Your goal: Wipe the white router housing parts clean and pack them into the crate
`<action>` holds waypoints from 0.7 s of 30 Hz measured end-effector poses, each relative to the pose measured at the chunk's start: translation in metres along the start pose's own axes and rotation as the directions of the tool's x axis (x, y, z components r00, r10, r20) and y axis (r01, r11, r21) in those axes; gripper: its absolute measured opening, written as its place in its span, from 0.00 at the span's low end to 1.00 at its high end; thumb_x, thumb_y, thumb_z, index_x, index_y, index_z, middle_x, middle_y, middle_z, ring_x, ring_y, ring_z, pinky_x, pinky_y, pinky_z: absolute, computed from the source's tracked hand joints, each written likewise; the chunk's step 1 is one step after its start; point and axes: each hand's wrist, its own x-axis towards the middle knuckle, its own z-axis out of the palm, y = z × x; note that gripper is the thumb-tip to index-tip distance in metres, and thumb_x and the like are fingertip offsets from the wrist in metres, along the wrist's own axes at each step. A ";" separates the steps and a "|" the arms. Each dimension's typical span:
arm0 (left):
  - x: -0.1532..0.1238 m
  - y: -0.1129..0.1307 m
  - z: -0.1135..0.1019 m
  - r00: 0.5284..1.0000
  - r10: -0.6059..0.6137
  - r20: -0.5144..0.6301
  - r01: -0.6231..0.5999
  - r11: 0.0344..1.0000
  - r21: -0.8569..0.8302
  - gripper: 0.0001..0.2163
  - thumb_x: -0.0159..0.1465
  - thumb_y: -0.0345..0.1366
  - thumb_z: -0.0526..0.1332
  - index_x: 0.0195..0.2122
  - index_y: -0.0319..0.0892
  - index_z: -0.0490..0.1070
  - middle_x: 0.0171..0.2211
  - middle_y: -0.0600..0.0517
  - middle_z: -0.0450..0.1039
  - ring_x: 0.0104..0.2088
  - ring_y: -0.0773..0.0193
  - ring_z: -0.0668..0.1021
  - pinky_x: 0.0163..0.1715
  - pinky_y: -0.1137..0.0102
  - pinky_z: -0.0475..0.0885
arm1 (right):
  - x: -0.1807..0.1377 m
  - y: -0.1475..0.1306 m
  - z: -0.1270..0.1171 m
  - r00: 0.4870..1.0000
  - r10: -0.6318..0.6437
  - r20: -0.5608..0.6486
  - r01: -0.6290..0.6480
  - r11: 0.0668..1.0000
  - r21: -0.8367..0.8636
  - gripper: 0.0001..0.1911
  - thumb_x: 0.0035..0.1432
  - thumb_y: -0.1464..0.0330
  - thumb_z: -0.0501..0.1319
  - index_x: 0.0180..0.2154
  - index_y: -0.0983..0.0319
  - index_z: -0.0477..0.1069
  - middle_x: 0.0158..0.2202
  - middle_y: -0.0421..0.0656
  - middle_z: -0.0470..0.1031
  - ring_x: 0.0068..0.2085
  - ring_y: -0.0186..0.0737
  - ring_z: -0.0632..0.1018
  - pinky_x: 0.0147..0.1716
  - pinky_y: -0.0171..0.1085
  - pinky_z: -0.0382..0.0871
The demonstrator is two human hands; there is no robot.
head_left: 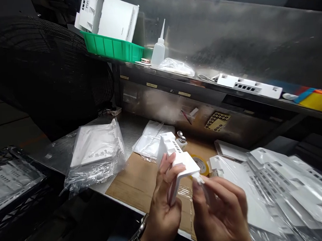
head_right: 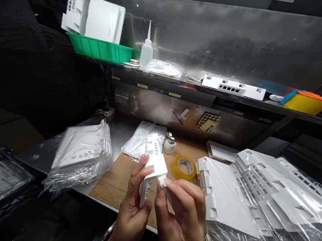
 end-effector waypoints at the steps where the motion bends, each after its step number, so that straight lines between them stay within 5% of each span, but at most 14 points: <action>1: 0.000 0.000 0.000 0.999 0.049 -0.007 -0.049 0.997 0.057 0.37 0.60 0.15 0.52 0.65 0.60 0.61 0.74 0.59 0.49 0.74 0.56 0.48 0.74 0.57 0.46 | -0.001 0.000 0.001 1.000 0.000 -0.008 0.000 1.000 0.006 0.11 0.56 0.77 0.71 0.41 0.63 0.79 0.38 0.43 0.76 0.39 0.37 0.78 0.39 0.38 0.73; 6: -0.001 -0.002 -0.001 0.982 0.191 -0.003 -0.186 0.960 0.208 0.34 0.63 0.15 0.51 0.66 0.55 0.60 0.73 0.55 0.50 0.75 0.52 0.46 0.74 0.51 0.47 | -0.001 -0.003 0.006 0.997 0.036 -0.075 -0.038 0.999 -0.018 0.08 0.57 0.76 0.71 0.39 0.63 0.79 0.37 0.43 0.76 0.38 0.36 0.78 0.39 0.36 0.74; 10: -0.002 -0.003 -0.004 0.979 0.205 -0.011 -0.197 0.953 0.229 0.33 0.64 0.16 0.51 0.66 0.54 0.60 0.73 0.52 0.51 0.75 0.49 0.47 0.73 0.46 0.48 | -0.001 -0.002 0.005 1.000 0.012 0.010 -0.012 1.000 -0.003 0.08 0.58 0.76 0.70 0.40 0.64 0.79 0.38 0.44 0.77 0.39 0.37 0.78 0.39 0.37 0.74; 17: -0.003 -0.004 -0.003 0.984 0.176 0.000 -0.172 0.962 0.211 0.34 0.63 0.16 0.51 0.66 0.55 0.61 0.73 0.54 0.52 0.75 0.51 0.47 0.73 0.48 0.49 | -0.005 -0.004 0.004 0.999 0.046 0.002 -0.046 0.999 -0.001 0.08 0.58 0.76 0.70 0.41 0.63 0.79 0.38 0.43 0.77 0.39 0.37 0.79 0.38 0.36 0.75; 21: -0.002 -0.008 -0.006 0.999 0.039 -0.027 -0.036 0.992 0.123 0.38 0.59 0.14 0.50 0.65 0.60 0.61 0.73 0.59 0.51 0.75 0.55 0.48 0.74 0.52 0.45 | 0.007 0.015 0.005 0.998 0.055 0.013 -0.055 0.997 -0.062 0.07 0.58 0.73 0.70 0.41 0.62 0.79 0.38 0.43 0.78 0.40 0.39 0.79 0.39 0.38 0.75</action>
